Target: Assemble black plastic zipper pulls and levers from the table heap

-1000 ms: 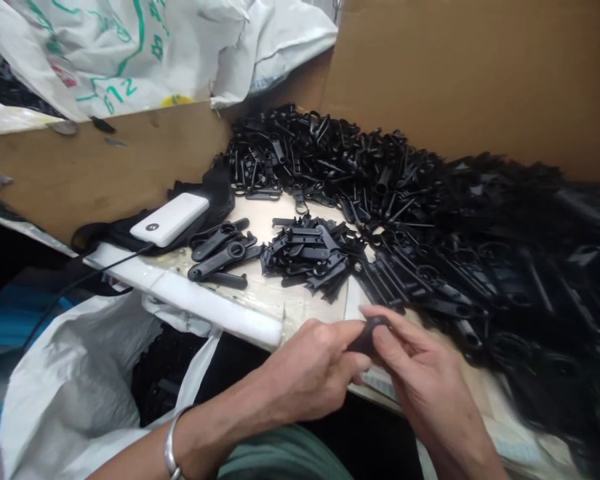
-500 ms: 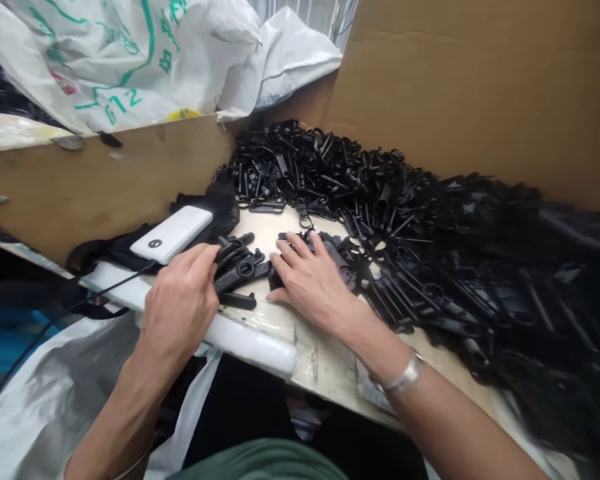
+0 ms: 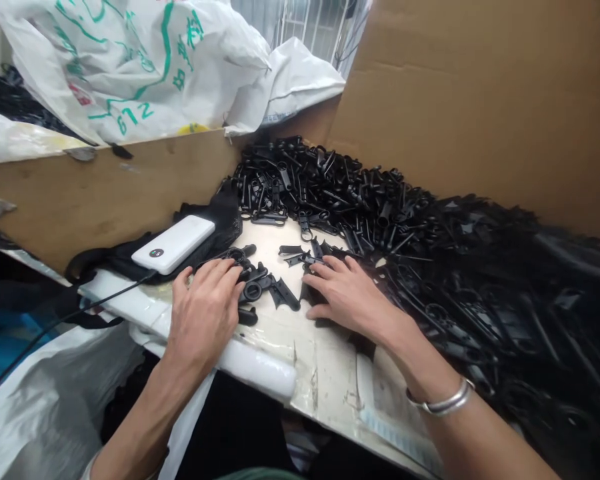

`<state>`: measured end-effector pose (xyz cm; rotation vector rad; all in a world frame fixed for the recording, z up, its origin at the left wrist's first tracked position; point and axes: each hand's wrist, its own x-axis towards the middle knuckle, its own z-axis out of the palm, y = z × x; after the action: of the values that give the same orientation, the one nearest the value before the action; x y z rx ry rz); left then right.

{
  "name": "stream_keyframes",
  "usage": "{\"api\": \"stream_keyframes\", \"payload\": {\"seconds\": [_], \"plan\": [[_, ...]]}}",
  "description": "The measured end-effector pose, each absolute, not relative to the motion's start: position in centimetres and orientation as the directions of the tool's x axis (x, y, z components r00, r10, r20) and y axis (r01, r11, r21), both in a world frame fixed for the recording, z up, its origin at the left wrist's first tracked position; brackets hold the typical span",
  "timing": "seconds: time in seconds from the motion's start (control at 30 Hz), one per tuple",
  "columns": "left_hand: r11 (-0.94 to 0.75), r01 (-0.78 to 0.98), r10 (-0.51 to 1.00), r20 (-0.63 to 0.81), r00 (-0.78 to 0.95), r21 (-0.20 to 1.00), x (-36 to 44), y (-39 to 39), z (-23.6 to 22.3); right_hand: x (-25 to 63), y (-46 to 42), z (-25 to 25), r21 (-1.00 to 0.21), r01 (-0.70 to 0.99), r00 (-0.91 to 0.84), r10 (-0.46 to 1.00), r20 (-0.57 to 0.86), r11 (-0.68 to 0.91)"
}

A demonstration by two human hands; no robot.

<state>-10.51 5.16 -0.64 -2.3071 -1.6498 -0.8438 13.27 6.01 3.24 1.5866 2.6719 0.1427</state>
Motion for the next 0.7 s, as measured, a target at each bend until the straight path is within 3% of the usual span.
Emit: {"api": "stream_keyframes", "payload": {"seconds": [0.2,0.43,0.7], "plan": [[-0.376,0.908,0.788,0.58,0.208,0.185,-10.6,4.9,-1.1,11.1,8.7,4.7,0.008,0.885,-0.465,0.884,-0.055,0.466],[-0.372,0.908,0.787,0.584,0.198,0.194,-10.6,4.8,-1.2,8.7,12.5,2.5,-0.036,0.915,-0.402,0.904,-0.144,0.401],[-0.366,0.917,0.782,0.586,0.211,0.157,-10.7,4.9,-1.4,11.1,9.8,4.1,0.035,0.901,-0.422,0.891,-0.171,0.433]]}}
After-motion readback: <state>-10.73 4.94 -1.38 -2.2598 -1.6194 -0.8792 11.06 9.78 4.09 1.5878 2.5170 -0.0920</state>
